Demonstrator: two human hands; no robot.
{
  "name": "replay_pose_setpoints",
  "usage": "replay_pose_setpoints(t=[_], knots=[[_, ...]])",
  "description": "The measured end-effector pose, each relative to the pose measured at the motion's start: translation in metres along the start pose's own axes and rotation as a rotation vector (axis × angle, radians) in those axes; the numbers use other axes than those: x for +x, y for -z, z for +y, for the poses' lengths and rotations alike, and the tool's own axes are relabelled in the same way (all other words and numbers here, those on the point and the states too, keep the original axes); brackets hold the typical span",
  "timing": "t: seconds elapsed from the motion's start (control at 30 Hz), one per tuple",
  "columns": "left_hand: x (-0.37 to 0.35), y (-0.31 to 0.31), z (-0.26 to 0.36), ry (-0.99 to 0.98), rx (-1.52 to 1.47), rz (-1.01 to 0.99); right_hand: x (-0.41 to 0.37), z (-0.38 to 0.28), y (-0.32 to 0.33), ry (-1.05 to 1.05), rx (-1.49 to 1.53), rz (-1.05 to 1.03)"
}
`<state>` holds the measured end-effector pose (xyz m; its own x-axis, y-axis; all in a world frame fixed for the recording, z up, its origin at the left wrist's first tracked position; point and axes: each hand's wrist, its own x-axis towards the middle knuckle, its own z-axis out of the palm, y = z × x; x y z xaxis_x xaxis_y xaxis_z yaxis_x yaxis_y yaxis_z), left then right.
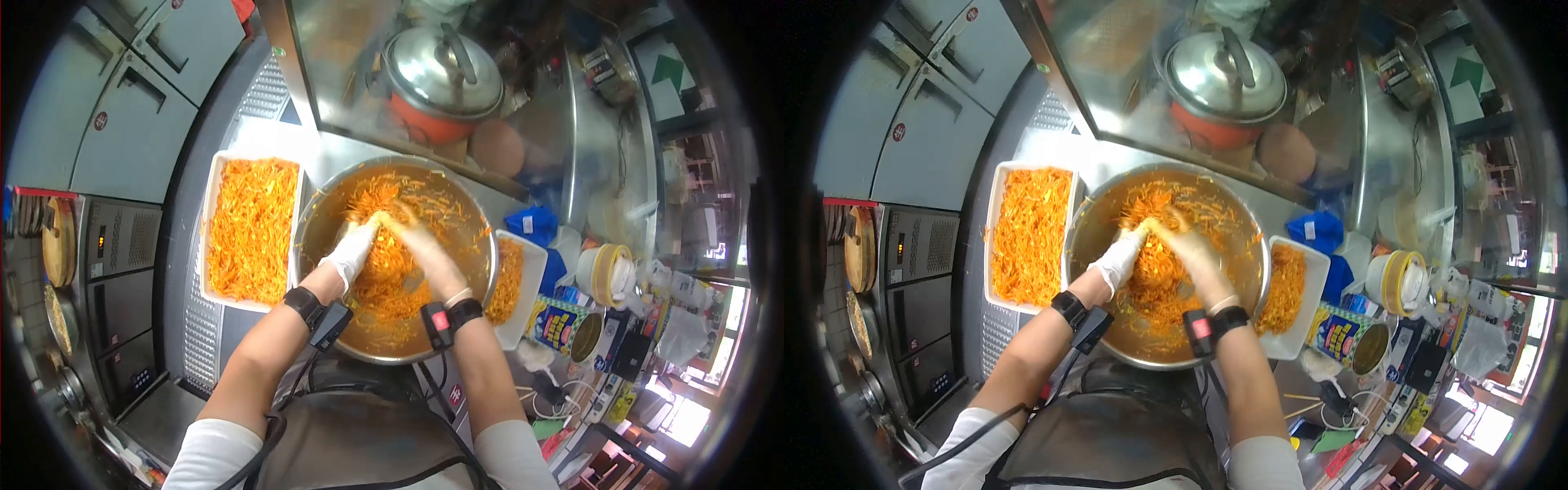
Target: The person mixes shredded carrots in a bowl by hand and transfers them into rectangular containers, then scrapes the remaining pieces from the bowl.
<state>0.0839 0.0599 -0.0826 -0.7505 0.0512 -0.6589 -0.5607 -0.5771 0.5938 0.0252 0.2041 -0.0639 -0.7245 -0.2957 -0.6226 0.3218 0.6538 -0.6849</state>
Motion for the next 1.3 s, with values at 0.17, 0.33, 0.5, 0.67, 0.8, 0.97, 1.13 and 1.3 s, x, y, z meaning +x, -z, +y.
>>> replay_pose_setpoints(t=[0.17, 0.33, 0.5, 0.67, 0.8, 0.97, 1.13, 1.3], knots=[[-0.047, -0.004, 0.031, -0.039, -0.040, -0.244, -0.023, -0.011, 0.016, 0.045, 0.219, -0.011], [-0.063, -0.001, 0.029, -0.125, 0.222, -0.124, -0.053, 0.001, 0.028, 0.370, 0.159, 0.104], [-0.089, 0.003, 0.028, -0.107, 0.309, -0.106, -0.061, -0.023, 0.028, 0.192, -0.094, -0.131], [-0.105, 0.032, 0.008, -0.477, 1.813, -0.168, -0.022, -0.095, -0.036, 0.771, -0.880, -0.355], [-0.098, 0.017, 0.008, -0.089, 1.752, -0.247, 0.034, -0.104, -0.076, 0.920, -1.214, -0.337], [-0.099, 0.014, 0.020, 0.196, 1.592, -0.245, 0.036, -0.052, 0.060, 0.233, -0.949, -0.062], [-0.097, 0.013, 0.014, 0.115, 1.642, -0.269, -0.052, 0.065, 0.025, -0.120, -0.419, -0.133], [-0.100, 0.016, 0.017, 0.038, 1.680, -0.238, -0.111, 0.031, -0.002, 0.026, -0.068, -0.239]])
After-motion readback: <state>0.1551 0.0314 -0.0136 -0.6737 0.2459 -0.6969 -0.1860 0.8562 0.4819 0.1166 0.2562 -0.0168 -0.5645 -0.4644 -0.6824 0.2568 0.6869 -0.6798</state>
